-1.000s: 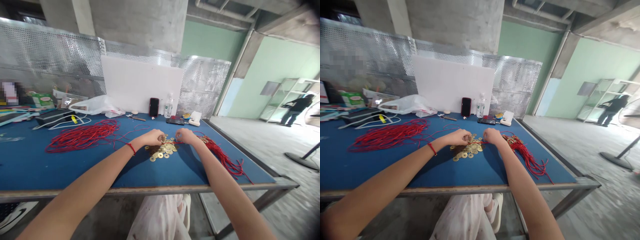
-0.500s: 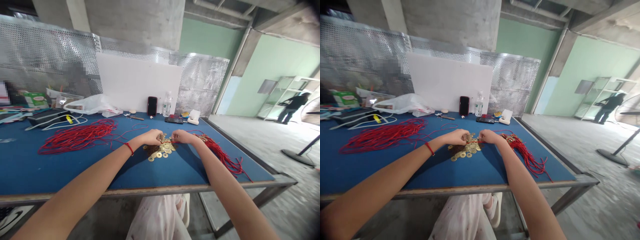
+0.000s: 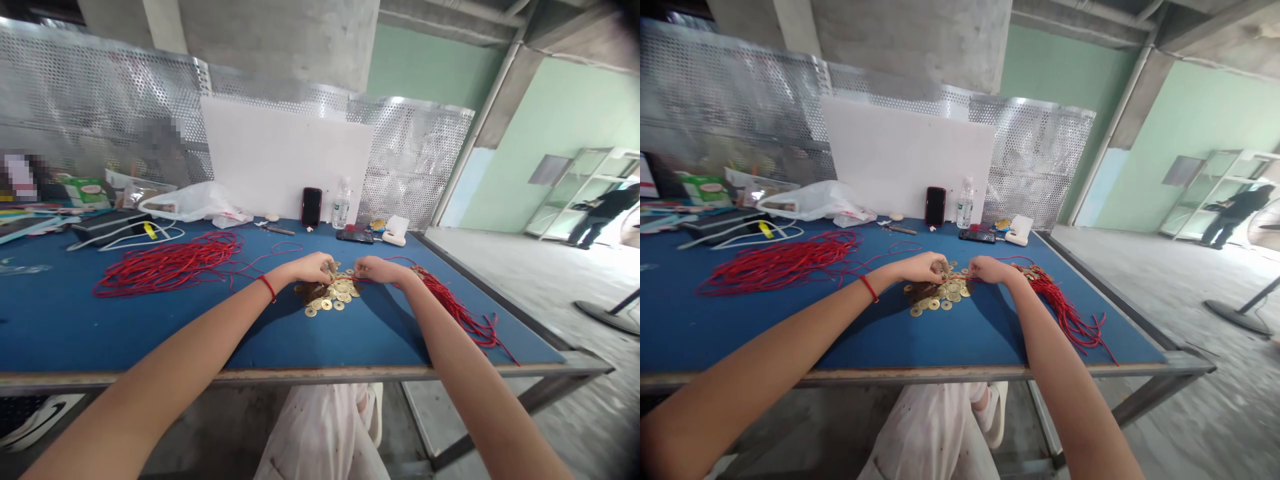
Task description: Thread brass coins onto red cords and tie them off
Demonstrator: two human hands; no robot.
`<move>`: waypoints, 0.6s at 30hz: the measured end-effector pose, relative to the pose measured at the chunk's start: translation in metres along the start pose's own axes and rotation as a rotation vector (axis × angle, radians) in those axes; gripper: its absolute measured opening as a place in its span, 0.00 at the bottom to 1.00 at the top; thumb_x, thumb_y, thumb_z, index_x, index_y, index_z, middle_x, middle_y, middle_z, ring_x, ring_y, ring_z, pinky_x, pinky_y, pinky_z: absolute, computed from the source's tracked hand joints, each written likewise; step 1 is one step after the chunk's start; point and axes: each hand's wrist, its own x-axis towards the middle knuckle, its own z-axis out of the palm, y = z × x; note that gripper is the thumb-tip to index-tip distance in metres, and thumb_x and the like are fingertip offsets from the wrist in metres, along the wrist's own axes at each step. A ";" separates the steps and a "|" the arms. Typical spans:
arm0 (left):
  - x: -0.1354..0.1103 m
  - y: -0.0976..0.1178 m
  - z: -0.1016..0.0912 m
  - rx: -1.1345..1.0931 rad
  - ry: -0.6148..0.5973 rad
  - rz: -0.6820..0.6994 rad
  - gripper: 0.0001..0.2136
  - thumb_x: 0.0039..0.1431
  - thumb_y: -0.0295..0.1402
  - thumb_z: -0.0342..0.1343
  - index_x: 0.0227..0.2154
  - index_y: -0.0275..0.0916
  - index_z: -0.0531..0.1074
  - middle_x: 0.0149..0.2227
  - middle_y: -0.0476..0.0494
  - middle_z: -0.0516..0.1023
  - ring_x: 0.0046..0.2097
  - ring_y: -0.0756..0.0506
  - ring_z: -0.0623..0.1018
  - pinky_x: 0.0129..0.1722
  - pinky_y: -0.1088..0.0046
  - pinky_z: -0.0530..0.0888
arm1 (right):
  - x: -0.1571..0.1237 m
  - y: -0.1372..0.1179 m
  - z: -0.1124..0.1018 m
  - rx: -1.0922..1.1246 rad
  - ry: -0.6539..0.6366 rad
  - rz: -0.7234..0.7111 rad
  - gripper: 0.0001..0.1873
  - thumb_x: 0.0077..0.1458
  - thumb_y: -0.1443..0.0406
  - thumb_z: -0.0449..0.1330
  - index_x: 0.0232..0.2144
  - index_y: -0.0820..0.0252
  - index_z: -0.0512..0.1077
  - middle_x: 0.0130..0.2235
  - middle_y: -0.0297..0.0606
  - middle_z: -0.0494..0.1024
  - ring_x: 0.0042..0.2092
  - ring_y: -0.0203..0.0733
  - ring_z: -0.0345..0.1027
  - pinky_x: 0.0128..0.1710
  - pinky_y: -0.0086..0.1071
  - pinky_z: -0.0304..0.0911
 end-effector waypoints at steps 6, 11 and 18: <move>0.005 -0.016 -0.001 -0.519 0.058 -0.089 0.16 0.39 0.29 0.64 0.34 0.34 0.71 0.23 0.45 0.76 0.27 0.47 0.76 0.27 0.73 0.71 | 0.004 -0.019 0.002 0.015 0.372 -0.140 0.07 0.54 0.71 0.52 0.31 0.64 0.70 0.30 0.37 0.74 0.31 0.35 0.62 0.32 0.27 0.53; 0.003 -0.017 -0.001 -0.771 -0.052 -0.164 0.18 0.38 0.30 0.67 0.34 0.34 0.70 0.27 0.43 0.78 0.29 0.48 0.78 0.35 0.72 0.73 | 0.008 -0.031 0.011 0.054 0.346 -0.320 0.06 0.52 0.71 0.57 0.34 0.62 0.73 0.32 0.36 0.76 0.34 0.36 0.66 0.35 0.26 0.54; 0.006 -0.018 0.003 -0.786 -0.098 -0.143 0.18 0.38 0.32 0.69 0.32 0.35 0.70 0.30 0.43 0.78 0.32 0.49 0.78 0.35 0.74 0.73 | 0.012 -0.030 0.017 -0.029 0.326 -0.256 0.10 0.51 0.70 0.60 0.38 0.59 0.75 0.32 0.37 0.79 0.34 0.37 0.70 0.35 0.26 0.56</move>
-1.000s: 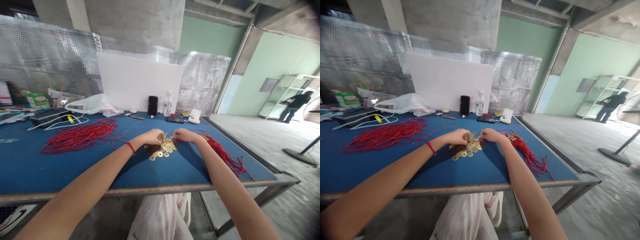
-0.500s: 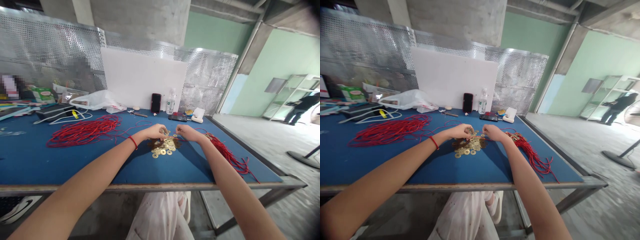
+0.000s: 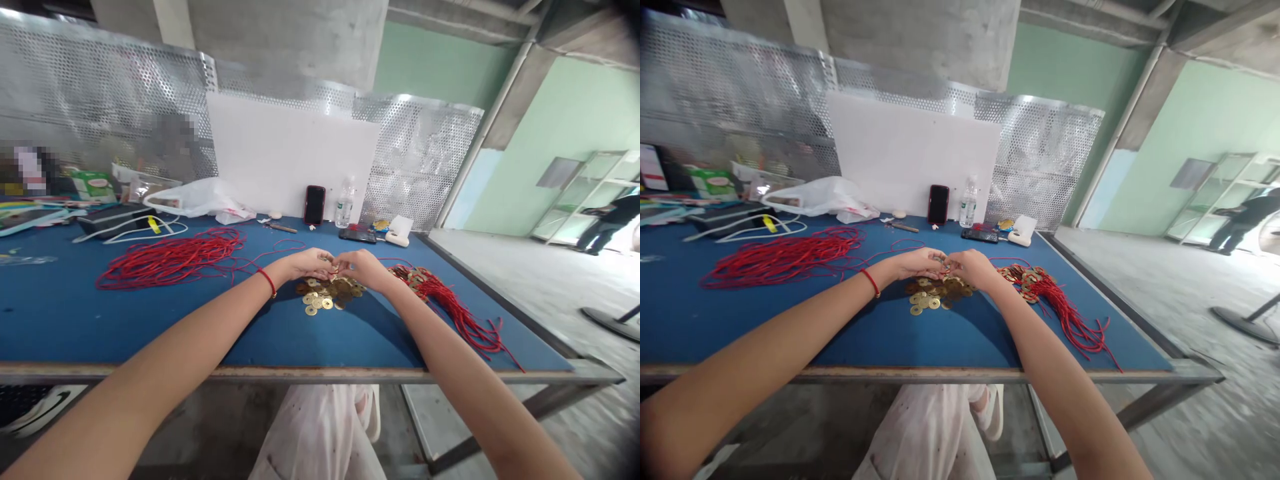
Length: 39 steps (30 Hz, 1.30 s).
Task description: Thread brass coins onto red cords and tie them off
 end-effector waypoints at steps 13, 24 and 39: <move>0.001 0.003 0.013 -0.132 0.230 0.201 0.15 0.44 0.38 0.65 0.31 0.35 0.70 0.29 0.47 0.75 0.30 0.51 0.75 0.32 0.75 0.69 | 0.000 -0.005 -0.006 -0.062 0.168 0.083 0.05 0.52 0.66 0.59 0.30 0.60 0.75 0.33 0.37 0.75 0.35 0.37 0.64 0.35 0.28 0.53; 0.005 0.016 0.046 -0.374 0.173 0.369 0.20 0.57 0.50 0.50 0.33 0.35 0.70 0.27 0.45 0.75 0.31 0.49 0.75 0.37 0.71 0.70 | 0.005 -0.013 -0.012 0.225 0.531 0.103 0.09 0.52 0.63 0.57 0.24 0.61 0.72 0.28 0.36 0.69 0.33 0.38 0.58 0.39 0.33 0.54; -0.003 0.016 0.048 0.009 0.369 0.434 0.14 0.47 0.42 0.62 0.23 0.34 0.71 0.22 0.49 0.70 0.27 0.52 0.69 0.31 0.74 0.65 | 0.006 -0.006 -0.011 0.836 0.487 0.357 0.15 0.45 0.60 0.54 0.29 0.64 0.77 0.26 0.35 0.73 0.29 0.33 0.60 0.32 0.28 0.57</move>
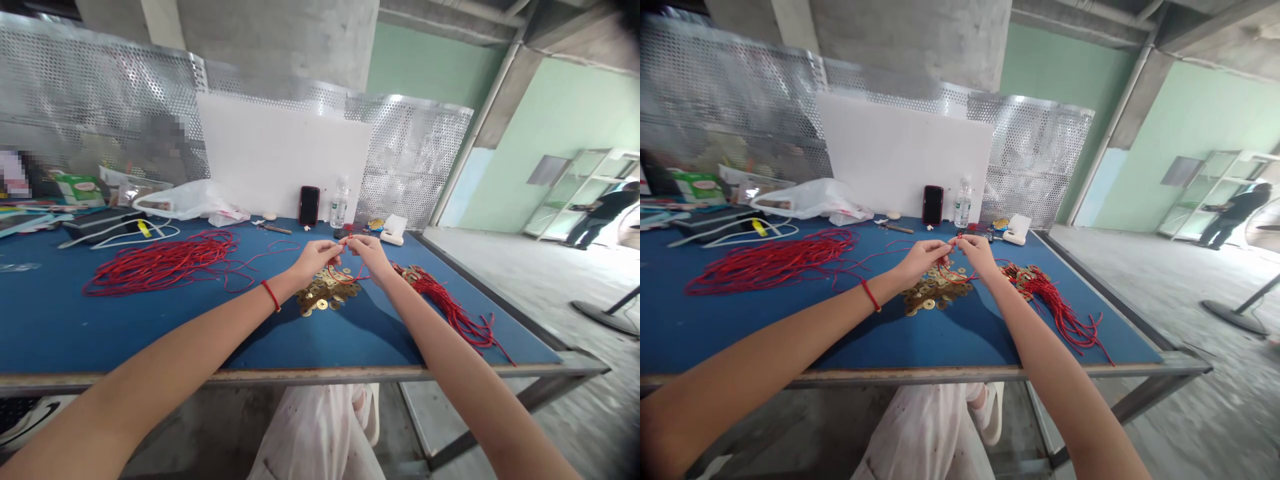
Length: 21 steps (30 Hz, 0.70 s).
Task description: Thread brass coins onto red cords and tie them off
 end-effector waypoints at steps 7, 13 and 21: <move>0.000 -0.001 0.001 0.086 0.050 0.049 0.14 0.48 0.43 0.60 0.25 0.35 0.73 0.22 0.48 0.71 0.27 0.51 0.70 0.31 0.74 0.66 | 0.002 0.003 0.001 0.120 -0.003 0.052 0.15 0.44 0.59 0.57 0.31 0.63 0.75 0.25 0.33 0.71 0.27 0.32 0.61 0.29 0.27 0.58; 0.000 -0.003 0.001 0.114 0.057 0.053 0.14 0.48 0.44 0.60 0.25 0.35 0.72 0.21 0.48 0.71 0.27 0.50 0.70 0.30 0.74 0.65 | 0.000 0.003 0.000 0.099 0.015 0.039 0.16 0.43 0.55 0.62 0.29 0.63 0.76 0.25 0.34 0.73 0.27 0.31 0.61 0.30 0.26 0.59; -0.002 -0.001 -0.001 0.055 -0.030 -0.021 0.13 0.48 0.42 0.60 0.25 0.34 0.73 0.22 0.48 0.71 0.27 0.51 0.69 0.30 0.74 0.66 | 0.005 0.006 -0.008 0.153 0.044 0.053 0.17 0.40 0.56 0.66 0.30 0.63 0.77 0.26 0.34 0.76 0.28 0.31 0.65 0.31 0.27 0.64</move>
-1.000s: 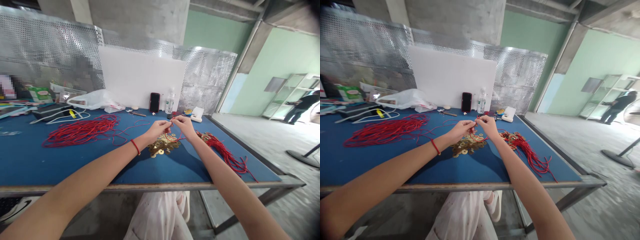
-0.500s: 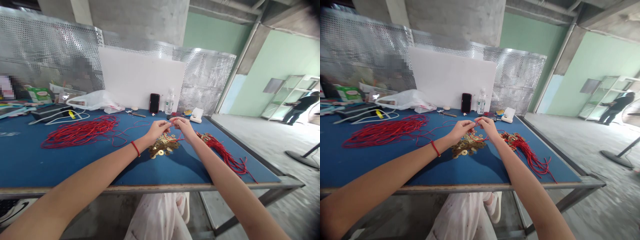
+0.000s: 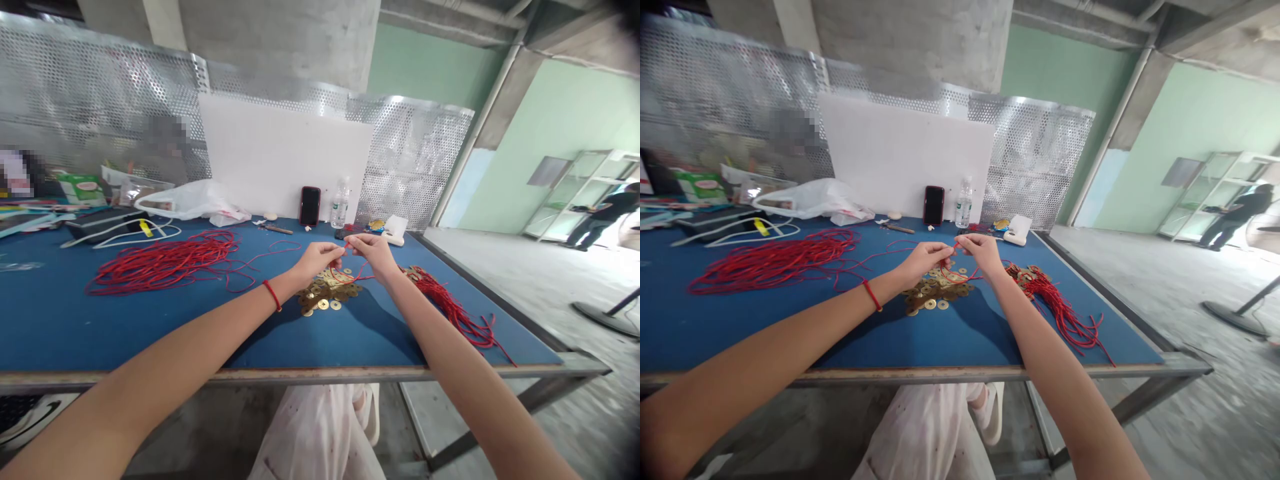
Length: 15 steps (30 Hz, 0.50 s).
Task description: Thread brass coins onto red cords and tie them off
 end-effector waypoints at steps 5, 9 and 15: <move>0.005 0.006 -0.017 -0.078 -0.192 -0.086 0.11 0.50 0.38 0.60 0.29 0.33 0.76 0.21 0.48 0.70 0.26 0.52 0.69 0.29 0.75 0.67 | 0.008 -0.002 -0.022 0.152 0.181 0.032 0.14 0.42 0.59 0.67 0.29 0.64 0.75 0.25 0.33 0.75 0.23 0.27 0.64 0.27 0.24 0.66; 0.012 0.017 -0.040 -0.169 -0.183 -0.102 0.08 0.52 0.35 0.59 0.29 0.33 0.76 0.21 0.49 0.68 0.25 0.53 0.69 0.30 0.75 0.68 | 0.014 -0.003 -0.042 0.389 0.411 0.043 0.08 0.46 0.65 0.66 0.29 0.64 0.72 0.26 0.32 0.75 0.23 0.26 0.67 0.26 0.20 0.68; 0.017 0.027 -0.077 -0.150 -0.167 -0.232 0.07 0.52 0.32 0.59 0.26 0.33 0.75 0.17 0.50 0.64 0.22 0.54 0.65 0.26 0.76 0.67 | 0.018 -0.012 -0.064 0.657 0.828 0.154 0.04 0.55 0.73 0.58 0.29 0.62 0.67 0.25 0.28 0.74 0.25 0.24 0.70 0.26 0.15 0.68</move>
